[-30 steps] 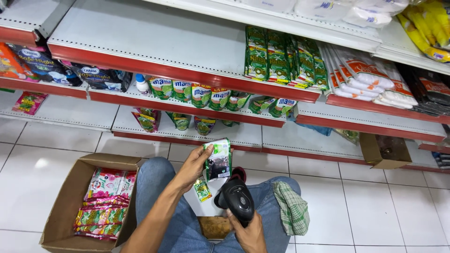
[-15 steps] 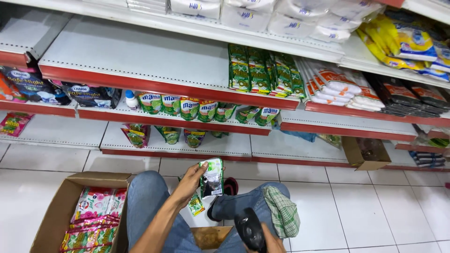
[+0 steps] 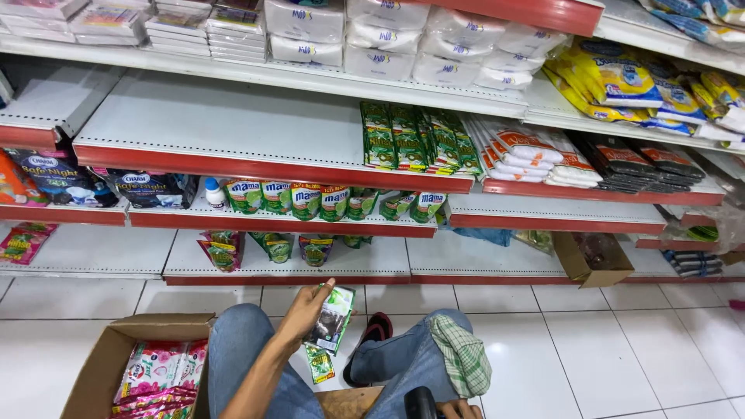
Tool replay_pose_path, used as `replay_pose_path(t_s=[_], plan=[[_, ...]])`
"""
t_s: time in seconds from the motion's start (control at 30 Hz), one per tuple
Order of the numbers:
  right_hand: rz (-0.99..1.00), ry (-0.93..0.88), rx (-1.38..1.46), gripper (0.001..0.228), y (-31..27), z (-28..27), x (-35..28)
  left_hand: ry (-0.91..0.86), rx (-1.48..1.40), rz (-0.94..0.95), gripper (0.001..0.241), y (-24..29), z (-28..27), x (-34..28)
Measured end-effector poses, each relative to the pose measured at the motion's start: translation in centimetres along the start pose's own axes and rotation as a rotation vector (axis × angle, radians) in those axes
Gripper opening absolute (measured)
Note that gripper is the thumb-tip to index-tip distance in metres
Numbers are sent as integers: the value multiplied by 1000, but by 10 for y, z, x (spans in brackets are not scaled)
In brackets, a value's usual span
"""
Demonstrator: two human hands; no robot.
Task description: The recorder is scanning barcodes on small detergent packets and wiping them with a cloth before putting them in a box.
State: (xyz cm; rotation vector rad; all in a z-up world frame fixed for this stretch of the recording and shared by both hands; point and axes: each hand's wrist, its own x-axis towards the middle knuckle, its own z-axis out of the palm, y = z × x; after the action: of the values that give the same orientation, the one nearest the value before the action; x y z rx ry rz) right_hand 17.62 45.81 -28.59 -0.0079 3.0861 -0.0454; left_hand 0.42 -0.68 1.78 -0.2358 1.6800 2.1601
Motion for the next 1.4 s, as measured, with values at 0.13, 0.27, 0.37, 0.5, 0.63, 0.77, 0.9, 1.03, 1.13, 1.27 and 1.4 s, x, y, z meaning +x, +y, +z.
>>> replay_pose_path(t_s=[0.13, 0.27, 0.37, 0.5, 0.63, 0.77, 0.9, 1.03, 1.13, 1.27, 1.4], plan=[[-139, -209, 124, 54, 2, -84, 21, -26, 71, -31, 47, 5, -4, -4], [-366, -472, 575, 77, -86, -307, 61, -179, 294, -16, 47, -17, -25, 21], [-233, -533, 788, 64, -168, -401, 76, -484, 711, 54, 50, -11, -22, 33], [-282, -714, 951, 49, -227, -349, 148, -860, 1297, 171, 41, 14, 8, 35], [-127, -974, 1032, 46, -268, -266, 199, -1026, 1585, 225, 34, -23, 40, 51], [-12, -1041, 1240, 36, -284, -202, 195, -956, 1992, 121, 25, -91, 68, 46], [102, -1112, 1438, 27, -284, -176, 208, -901, 1711, 3, 35, -58, 79, 6], [162, -977, 1715, 23, -270, -211, 223, -879, 1393, -128, 56, 50, 61, -57], [22, -869, 1887, 26, -268, -284, 215, -860, 1148, -227, 73, 99, 22, -59], [-47, -738, 1922, 27, -259, -307, 203, -565, 673, -204, 81, 29, -65, 2], [-168, -438, 1643, 29, -257, -315, 190, -137, 199, -73, 86, -29, -80, 41]])
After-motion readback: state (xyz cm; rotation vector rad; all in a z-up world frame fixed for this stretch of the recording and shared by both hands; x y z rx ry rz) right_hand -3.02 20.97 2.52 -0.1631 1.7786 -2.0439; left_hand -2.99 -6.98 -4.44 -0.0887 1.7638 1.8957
